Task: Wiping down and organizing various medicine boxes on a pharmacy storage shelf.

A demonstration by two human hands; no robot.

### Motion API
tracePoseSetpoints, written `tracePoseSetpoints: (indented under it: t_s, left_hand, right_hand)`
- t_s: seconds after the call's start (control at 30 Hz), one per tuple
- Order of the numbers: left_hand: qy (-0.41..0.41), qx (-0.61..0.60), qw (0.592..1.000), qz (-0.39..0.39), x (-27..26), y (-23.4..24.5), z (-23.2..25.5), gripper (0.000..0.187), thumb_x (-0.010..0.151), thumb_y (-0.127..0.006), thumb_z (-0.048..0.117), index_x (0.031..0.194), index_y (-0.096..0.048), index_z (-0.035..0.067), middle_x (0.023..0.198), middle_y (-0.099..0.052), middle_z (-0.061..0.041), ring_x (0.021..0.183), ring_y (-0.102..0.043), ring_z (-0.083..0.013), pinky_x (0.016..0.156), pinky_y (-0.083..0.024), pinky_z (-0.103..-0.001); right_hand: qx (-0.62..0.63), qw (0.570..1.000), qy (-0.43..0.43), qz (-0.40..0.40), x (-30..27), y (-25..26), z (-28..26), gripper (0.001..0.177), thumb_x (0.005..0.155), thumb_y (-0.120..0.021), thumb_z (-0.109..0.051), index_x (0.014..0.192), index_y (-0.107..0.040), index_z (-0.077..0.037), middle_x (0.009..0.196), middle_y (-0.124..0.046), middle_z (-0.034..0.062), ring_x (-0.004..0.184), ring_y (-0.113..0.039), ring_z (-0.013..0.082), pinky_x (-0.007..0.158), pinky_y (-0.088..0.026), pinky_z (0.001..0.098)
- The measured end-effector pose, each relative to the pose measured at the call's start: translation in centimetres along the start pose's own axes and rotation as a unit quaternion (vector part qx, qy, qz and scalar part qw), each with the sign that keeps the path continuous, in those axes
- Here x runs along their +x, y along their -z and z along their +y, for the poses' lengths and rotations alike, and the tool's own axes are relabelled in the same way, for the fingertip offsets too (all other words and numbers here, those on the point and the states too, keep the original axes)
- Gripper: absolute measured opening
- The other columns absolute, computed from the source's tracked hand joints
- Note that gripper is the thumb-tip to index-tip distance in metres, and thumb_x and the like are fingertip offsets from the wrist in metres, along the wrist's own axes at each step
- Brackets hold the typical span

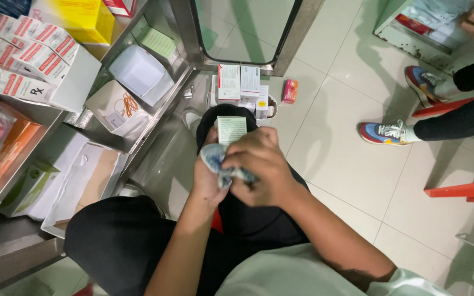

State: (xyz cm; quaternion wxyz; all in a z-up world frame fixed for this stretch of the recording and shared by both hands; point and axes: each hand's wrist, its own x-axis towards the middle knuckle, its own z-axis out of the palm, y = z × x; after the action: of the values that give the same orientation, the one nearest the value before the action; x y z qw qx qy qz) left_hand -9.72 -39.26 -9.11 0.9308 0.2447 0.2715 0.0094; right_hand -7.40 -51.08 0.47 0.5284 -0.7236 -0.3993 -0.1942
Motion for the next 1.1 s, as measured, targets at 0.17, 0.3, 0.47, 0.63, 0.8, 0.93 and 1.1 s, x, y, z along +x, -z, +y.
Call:
tracePoseSetpoints:
  t_s: [0.17,0.3,0.47,0.63,0.8,0.93,1.1]
  left_hand:
    - [0.005,0.003,1.0,0.03,0.2,2.3,-0.7,0.032,0.098,-0.06,0.038,0.105,-0.074,0.009,0.09,-0.076,-0.007,0.079,-0.069,-0.0158,0.078,-0.058,-0.032]
    - [-0.003,-0.001,1.0,0.023,0.5,2.0,-0.9,0.032,0.097,-0.061,0.038,0.107,-0.073,0.011,0.093,-0.075,-0.006,0.083,-0.069,-0.0167,0.084,-0.058,-0.034]
    - [-0.028,0.015,1.0,-0.002,-0.2,1.5,-0.7,0.032,0.096,-0.062,0.039,0.112,-0.071,0.013,0.098,-0.075,-0.005,0.09,-0.069,-0.0151,0.09,-0.056,-0.033]
    - [-0.041,0.004,0.999,-0.034,-1.0,0.2,0.9,0.03,0.099,-0.061,0.032,0.116,-0.068,0.009,0.096,-0.073,-0.007,0.087,-0.068,-0.0179,0.09,-0.056,-0.035]
    - [-0.043,0.06,0.996,-0.046,-1.8,-0.4,0.9,0.03,0.098,-0.058,0.034,0.12,-0.065,0.015,0.101,-0.073,-0.006,0.095,-0.07,-0.016,0.091,-0.057,-0.034]
    - [-0.049,0.045,0.997,-0.047,-1.1,0.9,0.9,0.029,0.099,-0.059,0.033,0.12,-0.066,0.014,0.096,-0.073,-0.005,0.087,-0.07,-0.0143,0.085,-0.057,-0.032]
    - [-0.05,0.038,0.997,-0.048,-1.1,1.3,0.2,0.033,0.099,-0.06,0.034,0.125,-0.062,0.015,0.099,-0.072,-0.007,0.089,-0.069,-0.0163,0.086,-0.057,-0.034]
  right_hand:
    - [-0.02,1.0,-0.003,0.019,0.3,-0.1,0.7,0.019,0.075,-0.069,-0.006,0.092,-0.076,-0.011,0.098,-0.072,0.0083,0.089,-0.064,0.0335,0.093,-0.043,0.0472]
    - [0.003,1.0,0.018,-0.013,-0.4,-0.2,0.0,0.017,0.071,-0.07,-0.005,0.086,-0.074,-0.012,0.097,-0.07,0.0052,0.087,-0.063,0.0309,0.091,-0.043,0.047]
    - [0.008,1.0,0.008,0.019,-1.0,-0.2,1.6,0.023,0.075,-0.064,0.0,0.09,-0.075,-0.013,0.1,-0.07,0.0069,0.093,-0.062,0.0328,0.092,-0.043,0.0466]
    - [0.011,0.999,0.038,-0.002,-0.8,-0.4,0.4,0.027,0.072,-0.062,0.006,0.082,-0.074,-0.016,0.103,-0.069,0.0052,0.094,-0.061,0.0311,0.093,-0.042,0.0473]
    - [0.016,1.0,0.005,0.01,0.7,0.2,1.4,0.022,0.086,-0.062,0.001,0.081,-0.075,-0.016,0.106,-0.068,0.0073,0.098,-0.062,0.0322,0.094,-0.042,0.047]
    - [0.001,1.0,0.029,0.001,-0.2,-0.7,0.0,0.022,0.088,-0.068,0.001,0.074,-0.072,-0.016,0.106,-0.07,0.0081,0.103,-0.064,0.0348,0.099,-0.042,0.0492]
    - [0.059,0.998,0.001,0.011,-0.9,-0.8,2.1,0.024,0.091,-0.065,0.005,0.074,-0.07,-0.012,0.1,-0.072,0.0102,0.098,-0.067,0.0348,0.101,-0.045,0.0571]
